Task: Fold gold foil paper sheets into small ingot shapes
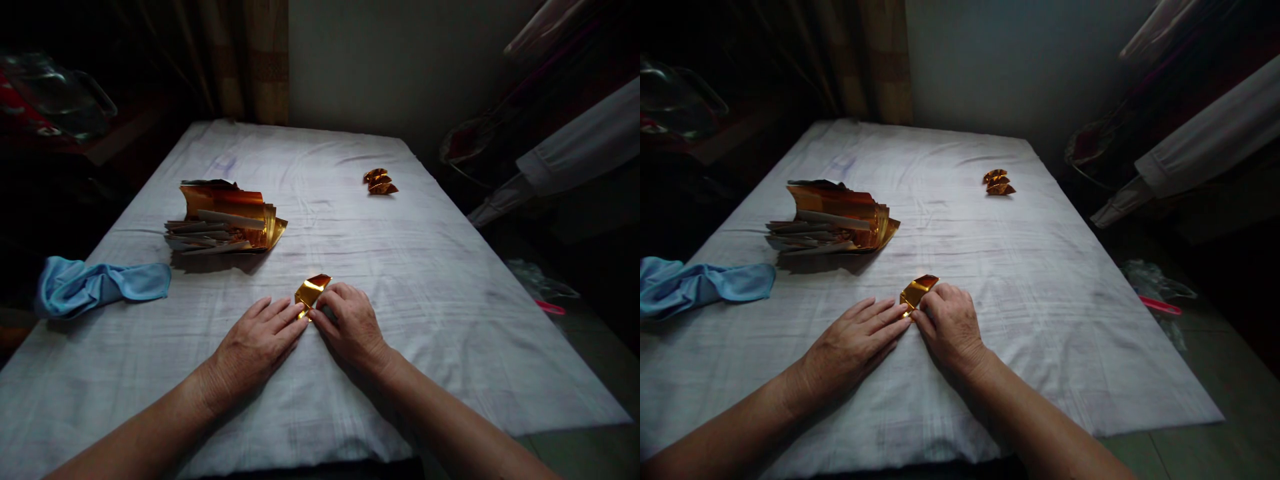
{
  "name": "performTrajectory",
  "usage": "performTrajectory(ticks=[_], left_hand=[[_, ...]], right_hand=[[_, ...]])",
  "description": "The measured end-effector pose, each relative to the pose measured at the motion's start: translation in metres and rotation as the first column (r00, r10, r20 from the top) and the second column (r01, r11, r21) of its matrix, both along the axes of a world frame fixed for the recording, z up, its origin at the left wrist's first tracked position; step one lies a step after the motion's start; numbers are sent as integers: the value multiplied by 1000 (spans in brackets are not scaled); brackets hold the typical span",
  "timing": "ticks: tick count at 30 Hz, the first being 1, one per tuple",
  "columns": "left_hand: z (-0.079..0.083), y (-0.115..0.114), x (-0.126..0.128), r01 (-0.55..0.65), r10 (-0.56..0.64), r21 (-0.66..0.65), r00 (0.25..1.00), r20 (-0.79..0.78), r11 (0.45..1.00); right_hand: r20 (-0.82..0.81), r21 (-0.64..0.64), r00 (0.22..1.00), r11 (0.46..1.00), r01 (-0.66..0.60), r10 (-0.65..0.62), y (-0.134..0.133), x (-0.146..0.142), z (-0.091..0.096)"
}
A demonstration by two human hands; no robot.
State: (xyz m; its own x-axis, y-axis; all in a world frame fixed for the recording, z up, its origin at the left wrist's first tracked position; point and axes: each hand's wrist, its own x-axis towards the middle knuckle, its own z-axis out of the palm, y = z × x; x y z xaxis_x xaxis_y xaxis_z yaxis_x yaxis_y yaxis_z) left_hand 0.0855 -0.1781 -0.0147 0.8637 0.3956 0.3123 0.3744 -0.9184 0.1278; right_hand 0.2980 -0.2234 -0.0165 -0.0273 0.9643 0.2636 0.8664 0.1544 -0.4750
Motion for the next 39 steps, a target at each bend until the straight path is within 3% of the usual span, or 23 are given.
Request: performTrajectory(ticks=[11,23,30,34,39], left_hand=[[1,0,0,7,-7,1,1000,6,1000],[8,2,0,18,-17,8,1000,-20,1000],[13,8,2,27,-27,-9,1000,-1,1000],[13,18,3,86,-87,-3,996,-4,996],[17,25,8,102,-102,-11,994,-50,995]], right_hand=[[13,-28,1000,999,16,-16,3,-2,3],[-3,12,1000,1000,-11,11,-5,23,-1],[-167,136,983,990,-47,69,-4,46,-6],[-85,155,996,988,-18,32,-3,54,-9],[-30,107,997,992,-70,74,-7,51,-7]])
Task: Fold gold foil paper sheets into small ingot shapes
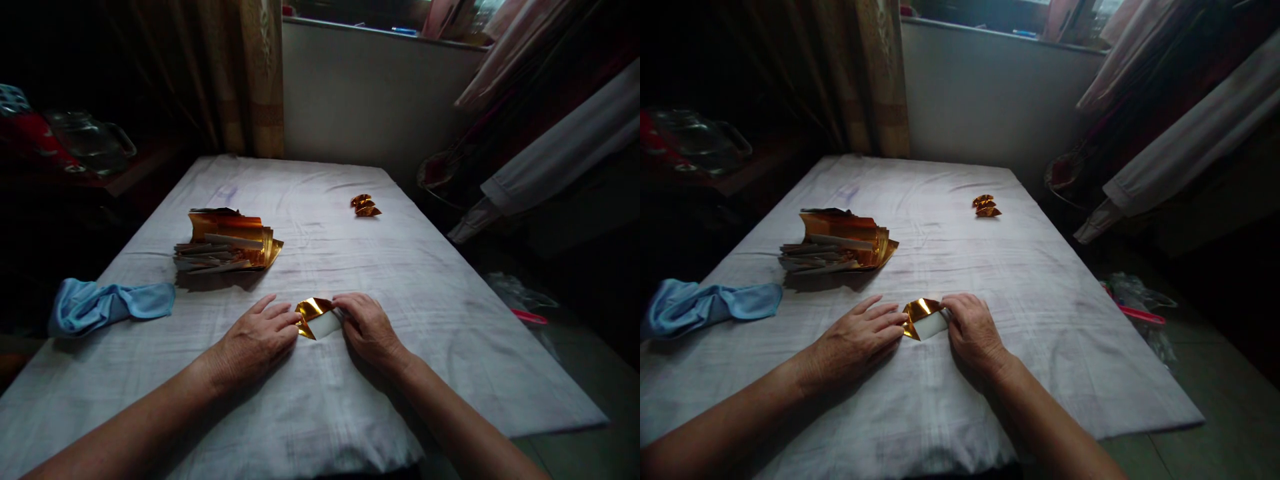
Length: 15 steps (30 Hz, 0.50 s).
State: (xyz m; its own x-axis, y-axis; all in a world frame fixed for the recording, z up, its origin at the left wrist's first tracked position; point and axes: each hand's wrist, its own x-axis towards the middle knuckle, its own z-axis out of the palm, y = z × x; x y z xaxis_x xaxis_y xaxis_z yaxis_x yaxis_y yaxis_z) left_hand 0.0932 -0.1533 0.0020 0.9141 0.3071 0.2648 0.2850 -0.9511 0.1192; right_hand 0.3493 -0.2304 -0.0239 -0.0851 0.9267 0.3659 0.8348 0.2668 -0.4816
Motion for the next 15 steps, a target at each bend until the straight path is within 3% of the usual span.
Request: performTrajectory(ticks=[6,15], left_hand=[[7,2,13,-82,82,-7,996,-32,997],[3,17,22,-121,122,-35,992,14,992]], right_hand=[[-40,5,994,995,-101,101,-14,-4,3],[-21,20,972,972,-233,234,-22,-12,9]])
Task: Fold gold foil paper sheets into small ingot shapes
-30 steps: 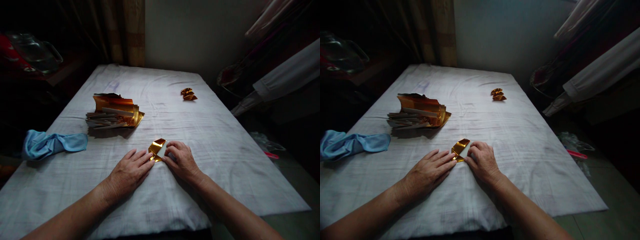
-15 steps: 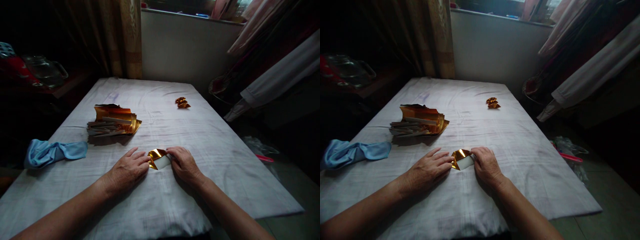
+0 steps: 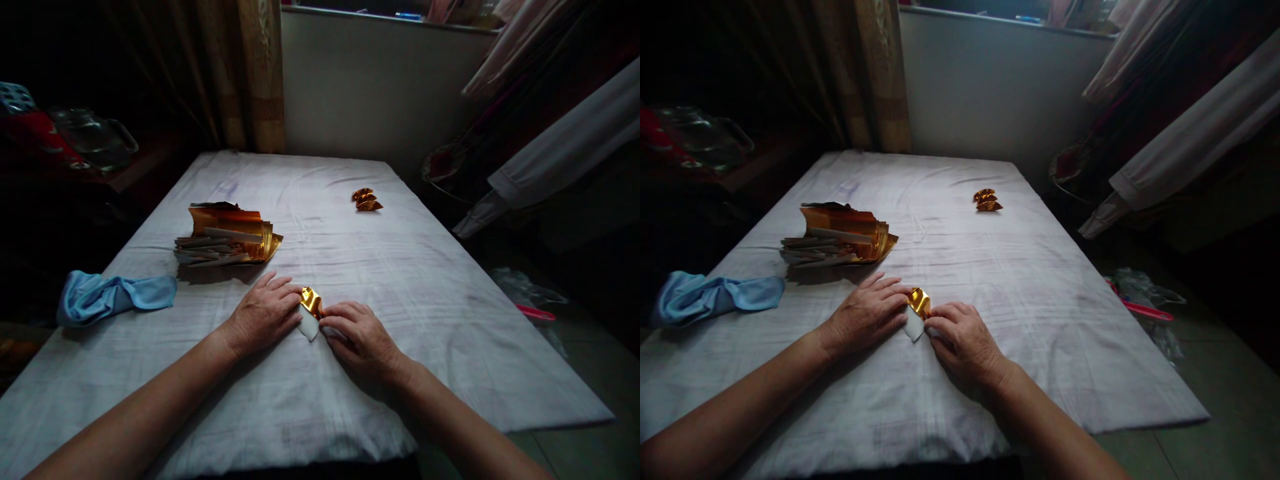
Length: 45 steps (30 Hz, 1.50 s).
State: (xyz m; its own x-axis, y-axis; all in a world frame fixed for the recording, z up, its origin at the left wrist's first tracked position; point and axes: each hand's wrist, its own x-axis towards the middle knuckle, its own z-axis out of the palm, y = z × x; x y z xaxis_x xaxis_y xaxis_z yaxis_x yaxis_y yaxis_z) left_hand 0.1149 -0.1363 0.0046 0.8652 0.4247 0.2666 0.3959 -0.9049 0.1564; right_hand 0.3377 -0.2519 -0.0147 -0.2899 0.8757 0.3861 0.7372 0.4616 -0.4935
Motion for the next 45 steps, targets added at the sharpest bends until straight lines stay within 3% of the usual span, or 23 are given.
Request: performTrajectory(ticks=[12,17,24,31,45], left_hand=[[-14,-17,-18,-16,17,-82,1000,18,997],[-15,-19,-15,-42,43,-32,998,41,999],[-14,-22,-13,-43,39,31,994,102,999],[-12,-27,-8,-102,109,-66,987,115,993],[-13,-35,7,-223,234,-112,968,96,968]], right_hand=[[244,186,965,971,-147,99,17,-9,5],[279,221,956,963,-154,89,15,-12,6],[185,192,982,978,-82,46,16,-14,3],[40,153,999,988,-4,-2,22,-17,-2],[-65,27,994,996,85,-83,17,-19,-2]])
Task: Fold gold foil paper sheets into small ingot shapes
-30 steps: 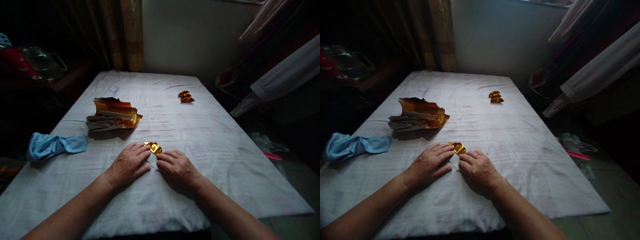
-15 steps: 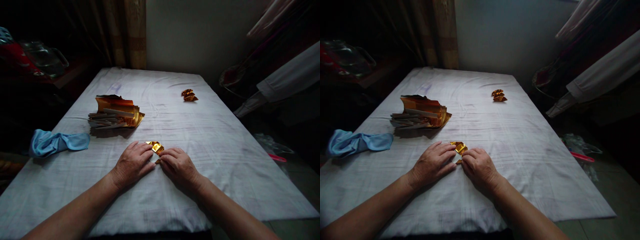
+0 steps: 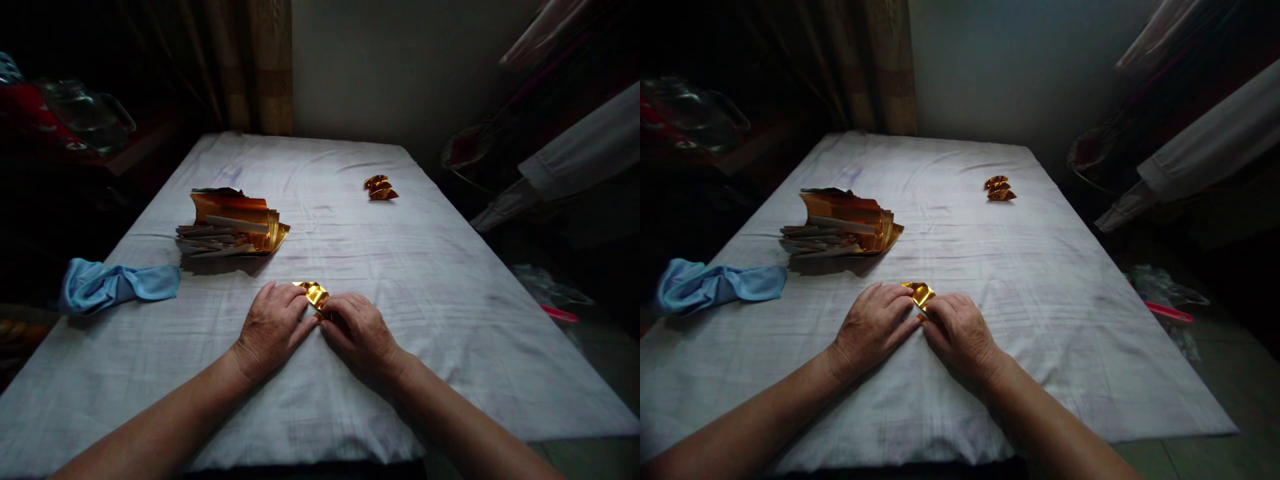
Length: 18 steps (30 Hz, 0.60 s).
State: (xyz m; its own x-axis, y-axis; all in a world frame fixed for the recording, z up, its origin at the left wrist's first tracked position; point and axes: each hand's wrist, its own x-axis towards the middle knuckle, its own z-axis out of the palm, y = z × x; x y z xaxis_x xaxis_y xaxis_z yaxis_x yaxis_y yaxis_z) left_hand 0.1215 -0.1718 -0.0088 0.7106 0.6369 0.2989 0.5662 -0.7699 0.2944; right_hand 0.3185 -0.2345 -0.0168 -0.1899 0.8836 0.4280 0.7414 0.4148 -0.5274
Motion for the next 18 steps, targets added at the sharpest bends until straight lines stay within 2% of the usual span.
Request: performTrajectory(ticks=[4,18], left_hand=[[1,0,1,-10,10,11,1000,-9,1000],[4,0,3,-12,12,-9,1000,-3,1000]], right_hand=[[28,-12,997,997,72,-71,-3,1,0],[58,-46,992,993,111,-109,-1,-1,-1]])
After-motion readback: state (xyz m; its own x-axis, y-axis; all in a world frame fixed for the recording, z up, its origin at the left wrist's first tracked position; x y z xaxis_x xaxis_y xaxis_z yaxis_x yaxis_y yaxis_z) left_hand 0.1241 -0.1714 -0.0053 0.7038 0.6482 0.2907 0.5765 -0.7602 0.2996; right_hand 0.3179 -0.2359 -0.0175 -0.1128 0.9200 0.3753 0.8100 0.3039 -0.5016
